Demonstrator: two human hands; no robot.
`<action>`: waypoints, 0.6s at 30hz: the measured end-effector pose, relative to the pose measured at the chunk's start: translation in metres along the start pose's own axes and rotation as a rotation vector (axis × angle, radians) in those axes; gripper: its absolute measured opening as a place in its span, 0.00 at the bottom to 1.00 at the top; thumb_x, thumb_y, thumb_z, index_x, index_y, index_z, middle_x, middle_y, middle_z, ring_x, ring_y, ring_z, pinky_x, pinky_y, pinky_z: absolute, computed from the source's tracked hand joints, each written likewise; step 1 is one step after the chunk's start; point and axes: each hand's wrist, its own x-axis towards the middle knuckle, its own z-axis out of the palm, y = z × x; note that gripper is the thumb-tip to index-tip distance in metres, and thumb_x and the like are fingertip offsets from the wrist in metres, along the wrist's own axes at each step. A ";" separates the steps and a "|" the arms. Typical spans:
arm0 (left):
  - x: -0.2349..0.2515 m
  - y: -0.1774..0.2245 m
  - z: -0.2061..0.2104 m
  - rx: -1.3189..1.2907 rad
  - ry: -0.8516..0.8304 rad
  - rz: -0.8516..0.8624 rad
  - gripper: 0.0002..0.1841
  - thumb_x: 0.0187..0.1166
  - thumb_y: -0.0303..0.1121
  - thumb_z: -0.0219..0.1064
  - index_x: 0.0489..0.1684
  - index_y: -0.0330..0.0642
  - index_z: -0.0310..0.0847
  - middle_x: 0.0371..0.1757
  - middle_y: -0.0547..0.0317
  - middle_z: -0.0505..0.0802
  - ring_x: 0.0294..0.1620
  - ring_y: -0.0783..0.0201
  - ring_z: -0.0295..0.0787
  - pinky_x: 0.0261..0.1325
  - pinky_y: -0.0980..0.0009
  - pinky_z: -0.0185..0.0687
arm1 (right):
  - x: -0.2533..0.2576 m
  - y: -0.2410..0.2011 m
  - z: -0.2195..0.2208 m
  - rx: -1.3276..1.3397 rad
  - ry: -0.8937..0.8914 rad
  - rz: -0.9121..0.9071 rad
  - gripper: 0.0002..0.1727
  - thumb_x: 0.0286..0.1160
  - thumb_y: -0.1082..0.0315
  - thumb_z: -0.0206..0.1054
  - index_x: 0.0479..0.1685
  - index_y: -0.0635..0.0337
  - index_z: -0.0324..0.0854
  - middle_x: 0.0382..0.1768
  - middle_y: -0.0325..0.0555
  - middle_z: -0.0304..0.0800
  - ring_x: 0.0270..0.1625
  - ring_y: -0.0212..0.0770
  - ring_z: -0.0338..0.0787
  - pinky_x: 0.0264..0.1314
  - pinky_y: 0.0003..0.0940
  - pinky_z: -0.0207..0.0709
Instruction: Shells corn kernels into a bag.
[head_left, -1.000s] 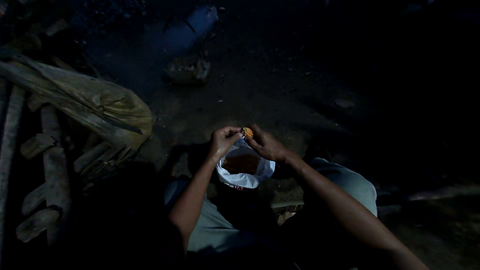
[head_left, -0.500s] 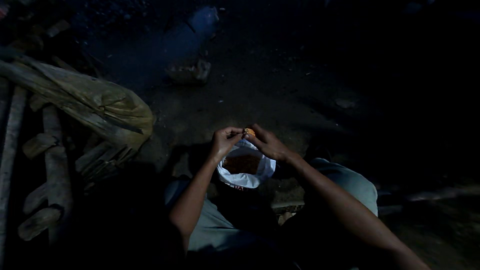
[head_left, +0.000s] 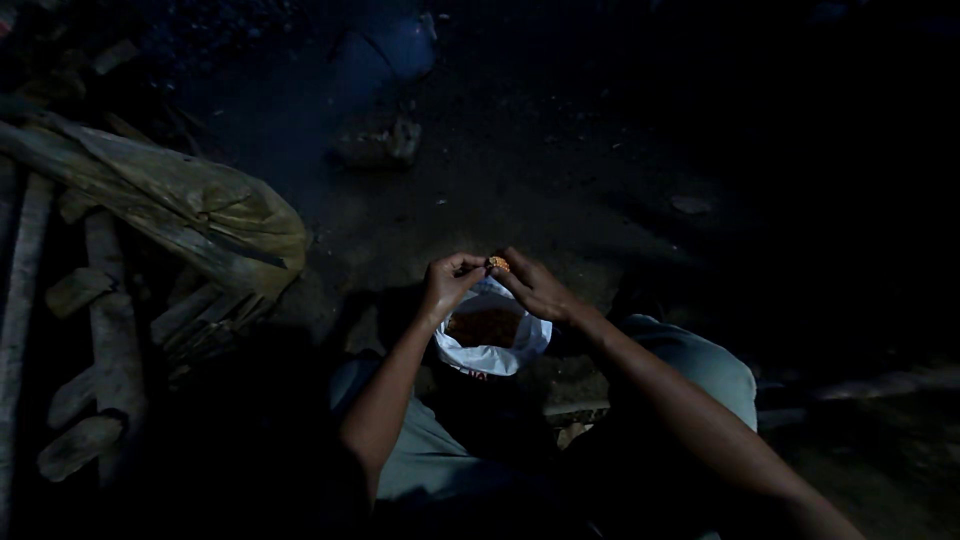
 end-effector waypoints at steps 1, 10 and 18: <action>0.000 0.000 0.000 0.002 -0.001 0.001 0.07 0.75 0.19 0.71 0.47 0.26 0.88 0.43 0.49 0.93 0.40 0.72 0.87 0.49 0.76 0.85 | 0.000 0.000 0.000 -0.014 -0.002 0.008 0.23 0.92 0.58 0.52 0.67 0.70 0.74 0.50 0.61 0.86 0.53 0.53 0.88 0.60 0.54 0.79; -0.001 -0.001 0.003 0.052 -0.007 -0.019 0.08 0.74 0.19 0.72 0.48 0.26 0.87 0.44 0.48 0.93 0.40 0.71 0.88 0.49 0.75 0.85 | -0.001 -0.006 -0.002 -0.144 -0.039 0.027 0.22 0.86 0.66 0.59 0.69 0.75 0.72 0.51 0.68 0.86 0.53 0.62 0.89 0.60 0.59 0.80; -0.008 0.006 -0.001 0.051 -0.070 -0.088 0.08 0.81 0.23 0.67 0.51 0.29 0.86 0.45 0.49 0.92 0.38 0.68 0.85 0.46 0.71 0.84 | -0.004 0.000 0.000 -0.176 -0.019 -0.006 0.20 0.83 0.68 0.65 0.67 0.73 0.74 0.51 0.67 0.86 0.51 0.61 0.90 0.57 0.58 0.82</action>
